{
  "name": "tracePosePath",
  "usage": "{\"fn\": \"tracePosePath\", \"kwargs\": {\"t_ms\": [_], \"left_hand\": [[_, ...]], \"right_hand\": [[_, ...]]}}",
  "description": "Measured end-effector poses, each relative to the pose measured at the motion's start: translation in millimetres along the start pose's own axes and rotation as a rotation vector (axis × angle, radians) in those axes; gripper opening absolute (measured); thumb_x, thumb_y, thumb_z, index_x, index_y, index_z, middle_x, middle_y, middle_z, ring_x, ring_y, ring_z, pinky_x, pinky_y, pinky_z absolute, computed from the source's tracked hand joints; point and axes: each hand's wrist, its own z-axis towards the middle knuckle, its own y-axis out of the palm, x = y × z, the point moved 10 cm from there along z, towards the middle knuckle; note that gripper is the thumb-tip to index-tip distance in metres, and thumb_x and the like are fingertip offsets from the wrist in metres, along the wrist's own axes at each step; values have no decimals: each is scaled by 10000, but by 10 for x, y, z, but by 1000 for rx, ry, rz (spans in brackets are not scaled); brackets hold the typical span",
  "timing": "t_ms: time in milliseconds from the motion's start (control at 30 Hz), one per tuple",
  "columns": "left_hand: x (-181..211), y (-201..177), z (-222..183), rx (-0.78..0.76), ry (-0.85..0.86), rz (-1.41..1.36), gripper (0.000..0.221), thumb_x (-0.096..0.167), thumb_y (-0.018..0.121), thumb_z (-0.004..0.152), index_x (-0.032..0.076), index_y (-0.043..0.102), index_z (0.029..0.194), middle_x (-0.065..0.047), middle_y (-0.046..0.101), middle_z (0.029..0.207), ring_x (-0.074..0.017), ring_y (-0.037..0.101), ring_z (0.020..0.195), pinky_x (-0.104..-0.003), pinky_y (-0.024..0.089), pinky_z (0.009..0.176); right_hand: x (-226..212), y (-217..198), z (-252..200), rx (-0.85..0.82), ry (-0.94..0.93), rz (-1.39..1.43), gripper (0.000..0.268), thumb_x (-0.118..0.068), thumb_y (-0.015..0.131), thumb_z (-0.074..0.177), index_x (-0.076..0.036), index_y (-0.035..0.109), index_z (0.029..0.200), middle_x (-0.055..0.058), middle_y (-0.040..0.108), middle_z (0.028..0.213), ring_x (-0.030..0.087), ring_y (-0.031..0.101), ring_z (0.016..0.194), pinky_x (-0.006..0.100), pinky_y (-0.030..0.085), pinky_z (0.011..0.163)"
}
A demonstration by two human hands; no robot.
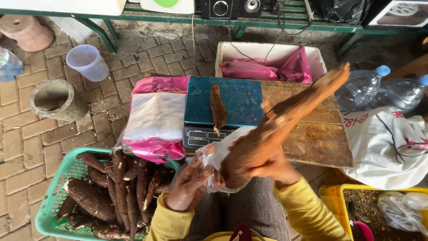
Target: The person is weighing cassava roots on a digital scale and placing them into plastic bags for packaging.
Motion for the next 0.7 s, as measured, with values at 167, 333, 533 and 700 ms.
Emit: {"fn": "tracePosePath", "kwargs": {"t_ms": [167,333,533,700], "left_hand": [[350,265,-194,-89,90,-146,679,92,594,1076,53,274,1674,-74,603,880,-188,615,869,-395,517,850],[733,380,-466,-82,163,-68,888,326,697,972,33,202,1649,-112,582,883,-251,630,871,-393,518,832],[857,592,-709,-195,167,-150,975,431,715,978,-15,192,1669,-73,550,946,-213,593,880,-378,490,837],[717,597,-865,-374,4,-424,735,341,560,1084,-1,246,1654,-135,586,1012,-192,585,872,-344,495,794]], "right_hand": [[611,185,82,-58,-137,-413,942,-202,937,736,1,376,1466,228,530,1425,361,574,1274,494,520,1035],[971,356,156,-253,80,-1069,630,-297,911,741,-30,643,1244,149,758,1093,305,755,963,396,594,888],[801,679,25,-438,223,-1193,623,-264,812,695,-39,650,1253,168,744,1021,346,738,876,413,594,800],[1379,583,-448,-573,305,-1361,367,-231,745,829,-79,677,1156,146,750,1004,313,739,846,402,603,779]]}}
